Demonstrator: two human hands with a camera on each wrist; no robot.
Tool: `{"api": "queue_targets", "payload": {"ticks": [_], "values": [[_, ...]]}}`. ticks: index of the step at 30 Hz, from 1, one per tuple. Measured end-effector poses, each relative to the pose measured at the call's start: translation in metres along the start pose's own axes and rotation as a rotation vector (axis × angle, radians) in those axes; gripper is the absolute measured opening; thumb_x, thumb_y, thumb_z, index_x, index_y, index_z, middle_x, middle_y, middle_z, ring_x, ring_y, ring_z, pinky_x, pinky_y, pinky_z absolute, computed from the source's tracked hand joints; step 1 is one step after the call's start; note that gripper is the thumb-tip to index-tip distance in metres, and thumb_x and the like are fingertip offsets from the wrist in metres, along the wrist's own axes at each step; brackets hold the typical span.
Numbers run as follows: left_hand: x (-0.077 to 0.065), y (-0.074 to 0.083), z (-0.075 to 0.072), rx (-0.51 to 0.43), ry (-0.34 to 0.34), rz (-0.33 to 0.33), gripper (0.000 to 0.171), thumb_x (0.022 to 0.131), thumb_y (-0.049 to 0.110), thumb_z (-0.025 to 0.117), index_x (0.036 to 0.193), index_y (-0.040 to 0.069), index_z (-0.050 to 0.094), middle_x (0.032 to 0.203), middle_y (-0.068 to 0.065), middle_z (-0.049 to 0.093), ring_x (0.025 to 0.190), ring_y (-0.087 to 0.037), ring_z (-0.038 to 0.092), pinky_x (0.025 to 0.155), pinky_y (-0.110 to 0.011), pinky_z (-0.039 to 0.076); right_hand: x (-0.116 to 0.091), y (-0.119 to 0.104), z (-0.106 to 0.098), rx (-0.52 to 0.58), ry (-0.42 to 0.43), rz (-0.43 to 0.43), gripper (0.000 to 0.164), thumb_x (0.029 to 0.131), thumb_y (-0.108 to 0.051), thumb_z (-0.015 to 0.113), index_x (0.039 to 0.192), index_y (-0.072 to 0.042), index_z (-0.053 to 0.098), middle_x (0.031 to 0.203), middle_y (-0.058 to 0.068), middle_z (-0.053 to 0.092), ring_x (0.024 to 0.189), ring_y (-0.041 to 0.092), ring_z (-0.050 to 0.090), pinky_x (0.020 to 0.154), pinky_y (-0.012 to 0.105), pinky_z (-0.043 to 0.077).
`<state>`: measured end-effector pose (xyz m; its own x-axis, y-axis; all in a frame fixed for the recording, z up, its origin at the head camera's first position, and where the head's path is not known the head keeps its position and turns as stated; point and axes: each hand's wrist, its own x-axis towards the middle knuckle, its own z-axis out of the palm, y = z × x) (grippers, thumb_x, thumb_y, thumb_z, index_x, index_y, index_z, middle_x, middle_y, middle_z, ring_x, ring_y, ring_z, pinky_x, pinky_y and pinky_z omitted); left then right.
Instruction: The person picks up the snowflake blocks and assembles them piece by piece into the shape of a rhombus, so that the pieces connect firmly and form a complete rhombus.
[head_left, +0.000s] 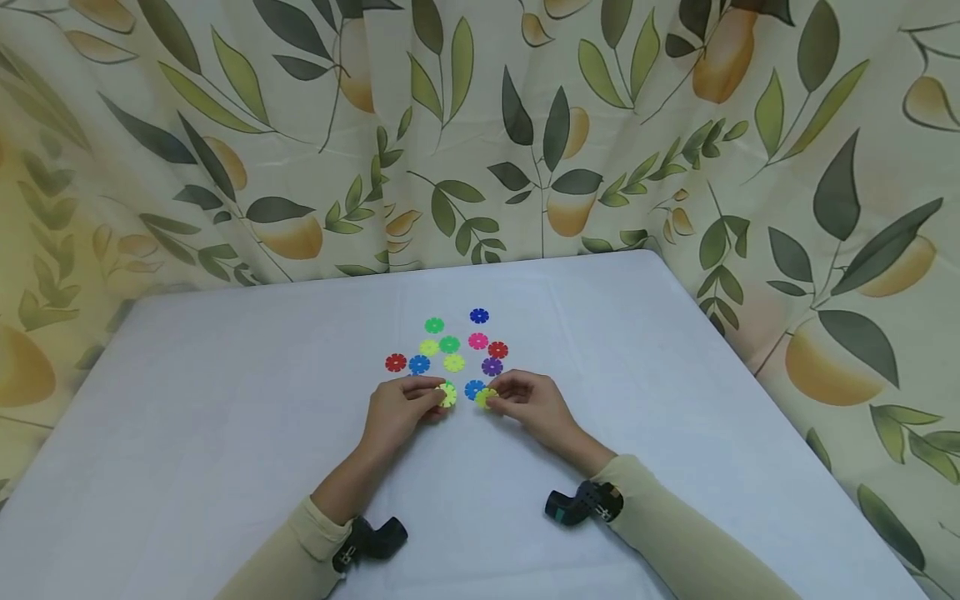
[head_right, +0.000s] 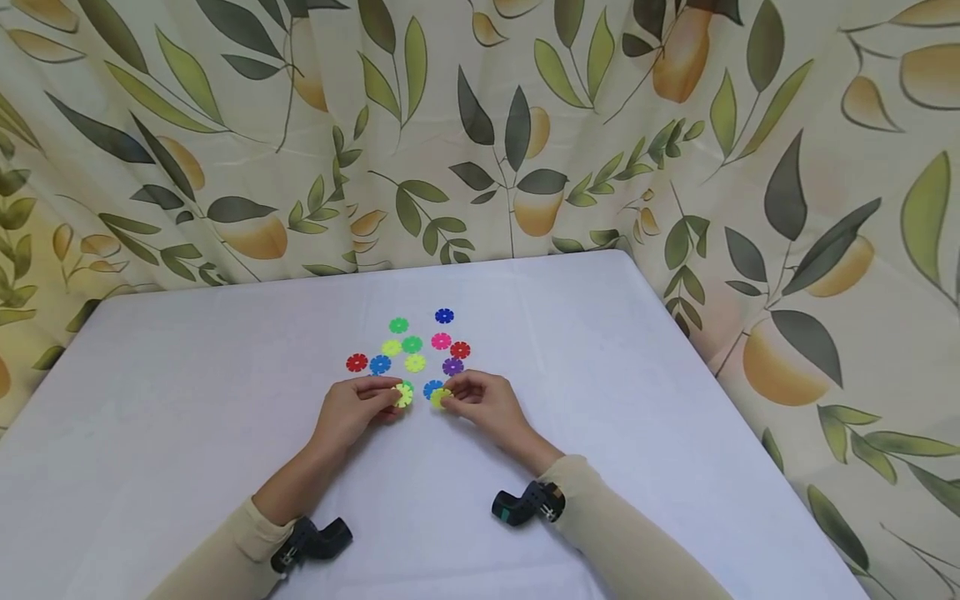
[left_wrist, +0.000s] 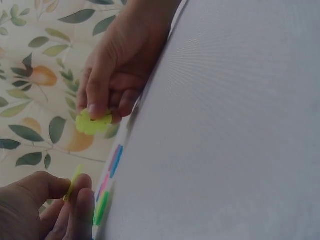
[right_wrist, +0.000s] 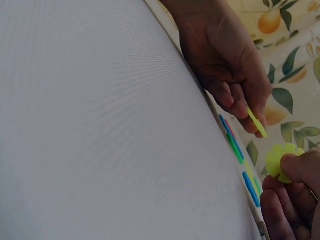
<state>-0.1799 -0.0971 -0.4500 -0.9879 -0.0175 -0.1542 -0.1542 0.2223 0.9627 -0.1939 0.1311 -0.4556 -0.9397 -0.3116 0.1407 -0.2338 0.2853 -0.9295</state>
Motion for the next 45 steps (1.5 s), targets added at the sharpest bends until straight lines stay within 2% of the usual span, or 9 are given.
{"api": "queue_targets", "payload": {"ticks": [12,32,41,45], "values": [[-0.002,0.001,0.001,-0.063,-0.037,-0.01,0.024,0.088,0.019,0.075,0.109,0.006,0.074,0.091,-0.009,0.076,0.076,-0.02,0.074,0.07,-0.028,0.059,0.002,0.001,0.004,-0.037,-0.009,-0.019,0.018,0.085,-0.01,0.076,0.102,-0.005,0.073,0.097,0.008,0.074,0.084,0.015,0.068,0.077,0.023,0.056],[0.0,0.002,0.004,-0.074,0.017,-0.031,0.021,0.088,0.019,0.075,0.101,0.003,0.074,0.084,-0.01,0.076,0.071,-0.019,0.074,0.067,-0.026,0.058,0.006,0.0,0.012,-0.022,0.016,-0.049,0.018,0.084,-0.011,0.078,0.1,-0.005,0.073,0.095,0.009,0.074,0.083,0.016,0.07,0.076,0.023,0.057],[0.0,0.002,0.009,-0.098,-0.01,-0.027,0.022,0.089,0.019,0.073,0.103,0.001,0.073,0.085,-0.012,0.075,0.073,-0.02,0.074,0.068,-0.027,0.059,0.006,-0.001,0.013,-0.031,0.021,-0.046,0.015,0.085,-0.008,0.077,0.099,-0.005,0.073,0.094,0.008,0.074,0.081,0.014,0.07,0.075,0.024,0.057],[-0.001,0.003,0.01,-0.1,0.0,-0.029,0.022,0.089,0.019,0.074,0.102,0.001,0.073,0.085,-0.012,0.075,0.073,-0.02,0.074,0.068,-0.026,0.059,0.006,-0.001,0.014,-0.034,0.025,-0.056,0.016,0.084,-0.007,0.077,0.1,-0.004,0.073,0.095,0.009,0.074,0.082,0.014,0.07,0.076,0.025,0.057]]}}
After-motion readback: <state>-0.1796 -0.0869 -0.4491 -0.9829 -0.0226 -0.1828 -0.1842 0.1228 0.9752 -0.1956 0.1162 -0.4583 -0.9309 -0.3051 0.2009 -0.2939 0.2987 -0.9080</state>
